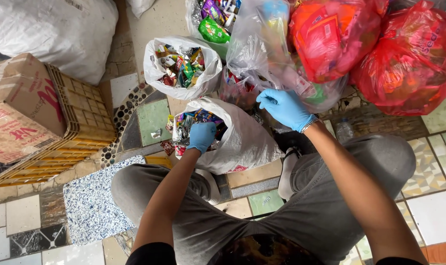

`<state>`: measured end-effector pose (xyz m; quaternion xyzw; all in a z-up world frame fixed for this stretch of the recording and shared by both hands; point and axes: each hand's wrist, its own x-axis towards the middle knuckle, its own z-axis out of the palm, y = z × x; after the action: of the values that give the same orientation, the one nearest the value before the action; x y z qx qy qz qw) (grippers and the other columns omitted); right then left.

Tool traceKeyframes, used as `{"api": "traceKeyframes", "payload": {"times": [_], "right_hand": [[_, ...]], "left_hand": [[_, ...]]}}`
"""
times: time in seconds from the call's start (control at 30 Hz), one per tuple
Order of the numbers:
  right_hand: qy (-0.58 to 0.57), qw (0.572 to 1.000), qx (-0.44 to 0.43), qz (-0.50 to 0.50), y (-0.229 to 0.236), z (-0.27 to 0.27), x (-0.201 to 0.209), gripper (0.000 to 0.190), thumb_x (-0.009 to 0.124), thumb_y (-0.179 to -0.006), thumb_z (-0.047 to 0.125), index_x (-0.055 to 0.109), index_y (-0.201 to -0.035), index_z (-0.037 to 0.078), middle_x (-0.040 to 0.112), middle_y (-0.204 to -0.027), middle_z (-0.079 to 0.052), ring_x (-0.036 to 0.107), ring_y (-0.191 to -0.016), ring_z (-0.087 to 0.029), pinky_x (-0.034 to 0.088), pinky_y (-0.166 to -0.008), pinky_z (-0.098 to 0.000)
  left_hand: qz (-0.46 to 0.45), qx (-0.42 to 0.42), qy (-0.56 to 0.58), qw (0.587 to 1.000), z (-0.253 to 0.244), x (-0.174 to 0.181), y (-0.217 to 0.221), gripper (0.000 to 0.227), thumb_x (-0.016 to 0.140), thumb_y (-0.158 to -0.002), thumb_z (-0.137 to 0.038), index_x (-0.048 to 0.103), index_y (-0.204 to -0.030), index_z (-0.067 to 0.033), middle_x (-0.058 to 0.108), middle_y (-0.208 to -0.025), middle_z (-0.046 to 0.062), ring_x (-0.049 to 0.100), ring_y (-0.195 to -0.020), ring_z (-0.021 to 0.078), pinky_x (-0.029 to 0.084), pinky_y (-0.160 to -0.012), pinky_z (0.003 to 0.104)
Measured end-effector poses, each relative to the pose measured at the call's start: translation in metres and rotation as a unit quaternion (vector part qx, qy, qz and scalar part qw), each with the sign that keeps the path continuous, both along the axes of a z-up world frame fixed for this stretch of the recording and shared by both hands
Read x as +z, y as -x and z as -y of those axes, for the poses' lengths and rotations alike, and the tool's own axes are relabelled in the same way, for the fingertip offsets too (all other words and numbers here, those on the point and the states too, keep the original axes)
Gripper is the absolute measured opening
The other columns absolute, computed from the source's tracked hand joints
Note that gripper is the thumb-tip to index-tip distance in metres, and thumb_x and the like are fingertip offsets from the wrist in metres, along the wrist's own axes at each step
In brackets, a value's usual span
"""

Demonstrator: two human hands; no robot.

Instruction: The person sits on the floor and repeatedly picks small snack packets from a clear plastic bag, then places them into a white sack. The hands handle individual packets one at a time throughout the clip.

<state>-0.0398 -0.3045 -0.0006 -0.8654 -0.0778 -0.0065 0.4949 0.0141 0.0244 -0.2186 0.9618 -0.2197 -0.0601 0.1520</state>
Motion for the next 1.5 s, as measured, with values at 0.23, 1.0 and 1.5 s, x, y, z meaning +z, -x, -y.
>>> {"api": "traceKeyframes", "payload": {"times": [0.23,1.0,1.5], "right_hand": [[0.064,0.997,-0.051,0.015,-0.004,0.017,-0.001,0.01,0.065,-0.098,0.012,0.075,-0.1,0.012,0.077,-0.087,-0.009,0.075,-0.087,-0.03,0.059,-0.081,-0.0427],[0.243,0.914,-0.043,-0.323,-0.03,0.075,-0.255,0.046,0.044,-0.102,0.022,0.059,-0.145,0.017,0.064,-0.139,-0.019,0.057,-0.131,-0.039,0.046,-0.113,-0.0466],[0.41,0.836,-0.08,-0.356,-0.035,0.073,-0.32,0.057,0.055,-0.099,0.039,0.044,-0.154,0.031,0.076,-0.109,-0.018,0.075,-0.093,-0.036,0.063,-0.071,-0.0514]], "left_hand": [[0.051,-0.087,-0.148,0.984,0.02,-0.017,0.004,0.015,0.068,-0.081,-0.008,0.074,-0.068,-0.0104,0.071,-0.062,0.009,0.071,-0.063,0.0306,0.057,-0.057,0.044],[-0.231,-0.08,-0.144,0.959,0.018,0.226,0.002,0.055,0.051,-0.098,-0.041,0.049,-0.151,-0.0255,0.062,-0.143,0.004,0.064,-0.123,0.0349,0.05,-0.104,0.053],[-0.194,-0.108,-0.159,0.962,0.007,0.208,0.018,0.06,0.051,-0.097,-0.043,0.046,-0.154,-0.0239,0.06,-0.144,0.007,0.064,-0.121,0.0343,0.046,-0.104,0.055]]}}
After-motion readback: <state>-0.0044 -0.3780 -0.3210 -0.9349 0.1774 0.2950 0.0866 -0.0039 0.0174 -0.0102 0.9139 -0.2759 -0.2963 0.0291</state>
